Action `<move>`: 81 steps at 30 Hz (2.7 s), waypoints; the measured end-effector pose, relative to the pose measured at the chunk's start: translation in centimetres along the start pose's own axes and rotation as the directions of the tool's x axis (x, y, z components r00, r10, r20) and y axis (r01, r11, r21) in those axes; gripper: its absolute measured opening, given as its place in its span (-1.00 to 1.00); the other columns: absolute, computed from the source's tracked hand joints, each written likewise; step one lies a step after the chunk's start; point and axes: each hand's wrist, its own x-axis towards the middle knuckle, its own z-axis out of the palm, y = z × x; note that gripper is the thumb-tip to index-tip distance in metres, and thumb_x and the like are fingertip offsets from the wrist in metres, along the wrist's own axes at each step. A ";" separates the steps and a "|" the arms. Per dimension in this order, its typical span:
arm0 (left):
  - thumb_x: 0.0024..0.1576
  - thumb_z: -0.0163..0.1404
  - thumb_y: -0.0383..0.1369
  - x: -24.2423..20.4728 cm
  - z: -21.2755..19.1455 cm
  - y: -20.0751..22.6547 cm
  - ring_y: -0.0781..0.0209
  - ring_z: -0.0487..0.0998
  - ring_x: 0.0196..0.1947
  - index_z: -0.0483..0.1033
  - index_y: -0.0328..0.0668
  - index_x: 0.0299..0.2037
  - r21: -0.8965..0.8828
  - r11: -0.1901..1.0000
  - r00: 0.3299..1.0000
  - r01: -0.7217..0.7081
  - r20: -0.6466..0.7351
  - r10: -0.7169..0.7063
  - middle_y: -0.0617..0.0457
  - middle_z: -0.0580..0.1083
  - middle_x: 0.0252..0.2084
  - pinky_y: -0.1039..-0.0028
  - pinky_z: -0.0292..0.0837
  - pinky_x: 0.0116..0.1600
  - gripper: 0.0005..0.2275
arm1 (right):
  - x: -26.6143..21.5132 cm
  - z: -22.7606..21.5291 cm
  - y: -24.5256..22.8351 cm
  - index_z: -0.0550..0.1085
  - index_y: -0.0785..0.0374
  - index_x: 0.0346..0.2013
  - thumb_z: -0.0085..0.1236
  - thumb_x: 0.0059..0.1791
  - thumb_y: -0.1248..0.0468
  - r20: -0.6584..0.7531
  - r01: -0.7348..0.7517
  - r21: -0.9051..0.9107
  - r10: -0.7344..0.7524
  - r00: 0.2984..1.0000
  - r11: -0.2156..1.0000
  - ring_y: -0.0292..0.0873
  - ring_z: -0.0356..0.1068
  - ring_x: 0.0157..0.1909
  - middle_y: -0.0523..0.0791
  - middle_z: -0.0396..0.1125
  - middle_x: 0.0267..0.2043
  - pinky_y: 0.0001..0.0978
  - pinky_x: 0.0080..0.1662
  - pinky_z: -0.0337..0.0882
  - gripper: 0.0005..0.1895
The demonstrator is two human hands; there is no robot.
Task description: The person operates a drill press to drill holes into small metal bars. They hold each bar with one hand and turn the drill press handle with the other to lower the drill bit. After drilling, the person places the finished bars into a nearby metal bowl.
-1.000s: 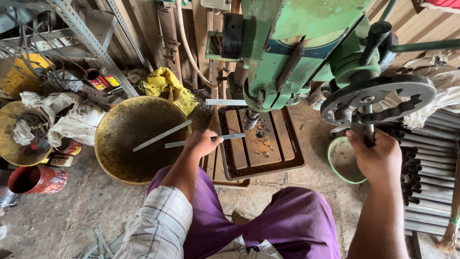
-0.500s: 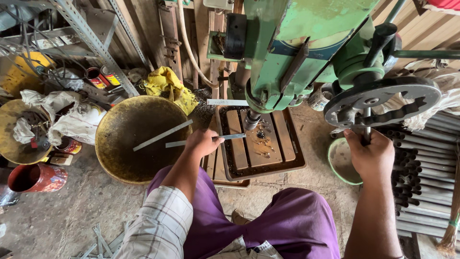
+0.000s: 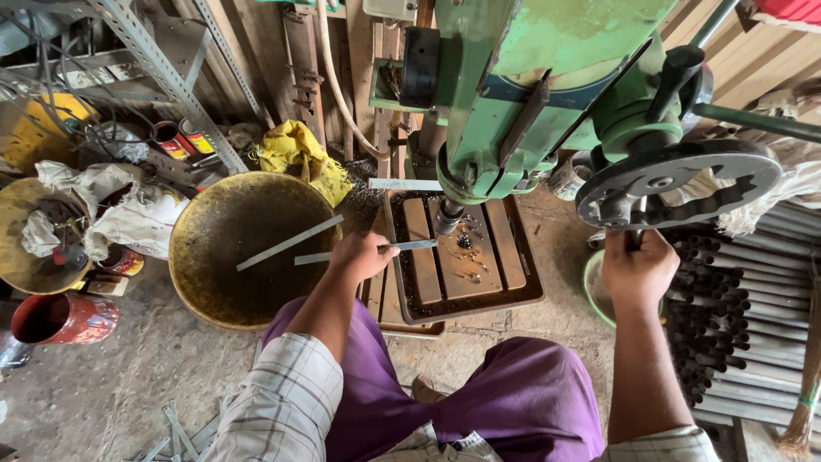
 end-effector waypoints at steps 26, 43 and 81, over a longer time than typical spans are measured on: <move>0.16 0.04 0.03 -0.1 0.5 -0.9 0.00 0.64 -0.13 0.65 0.13 -0.09 -0.056 0.998 0.999 -0.024 -0.033 0.022 0.02 0.62 -0.20 0.20 0.54 -0.02 -0.70 | 0.2 1.2 0.8 0.30 0.29 -0.54 0.14 0.14 0.28 -0.066 0.073 -0.030 -0.075 0.995 0.997 -0.15 0.19 -0.60 -0.05 0.21 -0.61 -0.26 -0.43 0.22 -0.62; 0.21 -0.05 0.08 -0.3 0.0 -0.5 0.06 0.66 -0.11 0.58 0.18 0.08 -0.032 0.999 0.998 0.020 0.063 -0.018 0.02 0.64 -0.17 0.22 0.53 0.03 -0.62 | 0.4 1.9 1.8 0.33 0.26 -0.51 0.07 0.17 0.29 -0.069 0.100 0.009 -0.100 0.993 0.995 -0.29 0.19 -0.62 -0.17 0.22 -0.63 -0.38 -0.49 0.17 -0.64; 0.21 -0.08 0.11 -0.5 -0.5 0.0 0.04 0.63 -0.03 0.58 0.21 0.08 -0.005 0.999 0.996 0.046 0.073 -0.046 0.01 0.62 -0.11 0.19 0.47 0.13 -0.61 | 1.1 3.9 2.8 0.47 0.33 -0.37 0.12 0.22 0.25 -0.121 0.183 0.002 -0.182 0.976 0.983 -0.17 0.38 -0.50 -0.05 0.38 -0.49 -0.33 -0.40 0.33 -0.70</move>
